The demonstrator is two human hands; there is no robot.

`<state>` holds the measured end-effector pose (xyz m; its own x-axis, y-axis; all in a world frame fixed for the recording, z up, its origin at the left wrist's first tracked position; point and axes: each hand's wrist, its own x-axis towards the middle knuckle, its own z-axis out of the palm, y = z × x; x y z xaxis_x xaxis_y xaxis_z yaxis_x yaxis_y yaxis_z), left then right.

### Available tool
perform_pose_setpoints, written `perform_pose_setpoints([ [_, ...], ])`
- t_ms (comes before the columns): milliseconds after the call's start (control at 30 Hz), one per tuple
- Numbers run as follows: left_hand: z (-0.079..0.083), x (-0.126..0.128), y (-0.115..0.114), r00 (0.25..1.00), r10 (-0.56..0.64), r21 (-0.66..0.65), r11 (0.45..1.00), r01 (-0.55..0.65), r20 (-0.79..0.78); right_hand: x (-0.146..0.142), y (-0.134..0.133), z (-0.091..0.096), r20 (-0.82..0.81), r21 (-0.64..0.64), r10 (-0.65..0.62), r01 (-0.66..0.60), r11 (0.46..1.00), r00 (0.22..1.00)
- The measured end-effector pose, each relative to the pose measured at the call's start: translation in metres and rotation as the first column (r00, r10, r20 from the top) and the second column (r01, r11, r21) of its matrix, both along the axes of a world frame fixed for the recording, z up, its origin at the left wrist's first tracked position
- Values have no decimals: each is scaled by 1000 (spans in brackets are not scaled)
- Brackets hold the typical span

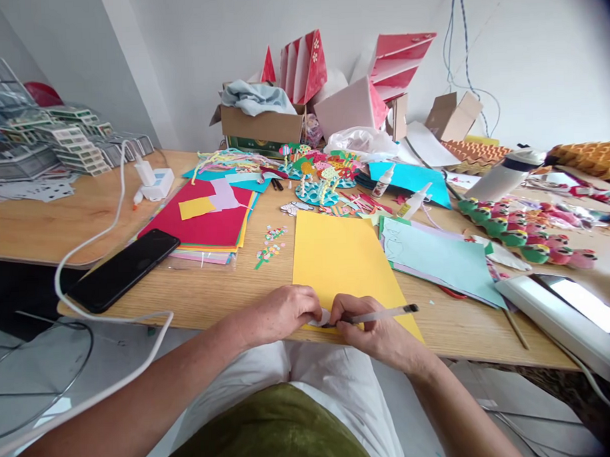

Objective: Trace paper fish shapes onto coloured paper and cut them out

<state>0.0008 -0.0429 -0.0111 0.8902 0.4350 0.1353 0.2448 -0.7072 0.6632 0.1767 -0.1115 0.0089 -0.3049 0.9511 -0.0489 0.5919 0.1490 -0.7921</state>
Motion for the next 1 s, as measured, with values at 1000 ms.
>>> perform_pose_setpoints([
  [1000,-11,-1,3,998,-9,46,999,6,65,-6,-8,-9,-30,68,-19,21,997,999],
])
